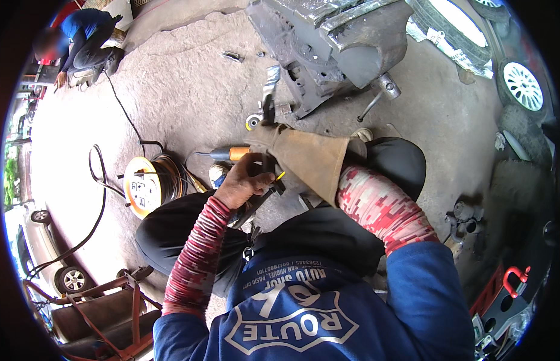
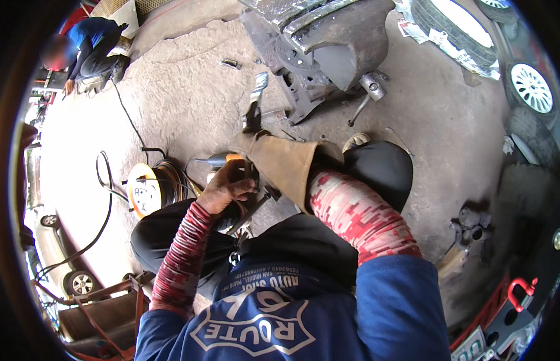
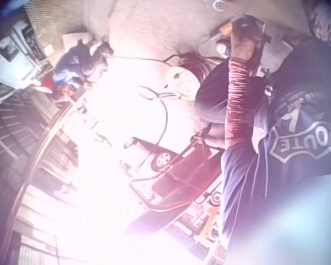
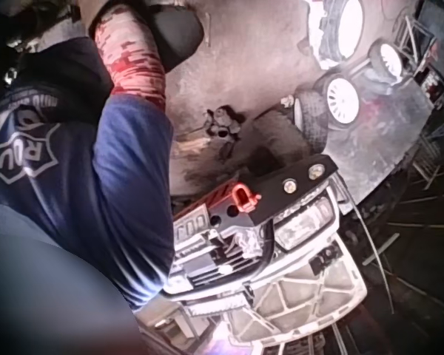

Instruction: The person is sitting on the floor in a workshop, using a hammer and chisel to work on a metal part clamped in a vise. They then use a pencil to mark a small metal piece.

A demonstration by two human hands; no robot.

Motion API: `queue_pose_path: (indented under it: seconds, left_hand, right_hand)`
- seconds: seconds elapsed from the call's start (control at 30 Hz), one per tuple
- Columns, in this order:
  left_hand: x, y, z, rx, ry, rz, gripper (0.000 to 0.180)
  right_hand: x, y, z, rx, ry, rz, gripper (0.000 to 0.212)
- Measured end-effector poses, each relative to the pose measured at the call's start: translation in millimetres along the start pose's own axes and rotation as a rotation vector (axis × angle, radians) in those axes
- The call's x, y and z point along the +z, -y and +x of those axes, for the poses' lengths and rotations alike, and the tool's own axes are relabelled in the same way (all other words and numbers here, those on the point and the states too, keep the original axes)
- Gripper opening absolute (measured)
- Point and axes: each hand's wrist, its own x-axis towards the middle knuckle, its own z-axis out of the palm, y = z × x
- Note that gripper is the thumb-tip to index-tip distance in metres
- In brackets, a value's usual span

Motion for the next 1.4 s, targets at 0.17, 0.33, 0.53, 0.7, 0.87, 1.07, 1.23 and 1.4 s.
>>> queue_pose_path:
  seconds: [0.17,0.33,0.53,0.7,0.87,1.07,1.23,1.4]
  left_hand:
    - [-35.6,-41.2,-3.6,-0.023,0.045,0.271,0.045]
    - [-60.3,-48.9,24.4,-0.258,0.034,0.007,0.016]
    - [-46.9,7.3,120.8,-0.214,0.054,-0.67,0.015]
    - [-26.7,44.5,194.8,-0.062,0.146,-0.91,0.028]
    - [-20.5,69.5,235.6,-0.251,0.045,-0.702,0.026]
    - [-30.9,62.1,260.7,-0.398,0.048,-0.535,0.008]
    - [-25.5,54.2,278.5,-0.459,-0.053,-0.459,0.012]
    - [-15.7,58.5,293.6,-0.457,-0.012,-0.429,0.016]
  right_hand:
    - [-8.9,10.2,-2.2,0.169,-0.109,0.266,0.02]
    - [-0.3,6.9,9.9,0.295,-0.218,0.424,0.02]
    - [17.6,-6.3,33.8,0.42,-0.34,0.525,0.02]
    - [36.3,-27.0,53.5,0.512,-0.428,0.569,0.019]
    - [53.9,-45.6,71.6,0.556,-0.498,0.57,0.019]
    - [68.7,-65.8,88.3,0.584,-0.562,0.548,0.02]
    - [75.8,-81.8,107.4,0.579,-0.593,0.515,0.02]
    - [88.4,-96.8,118.3,0.579,-0.62,0.481,0.02]
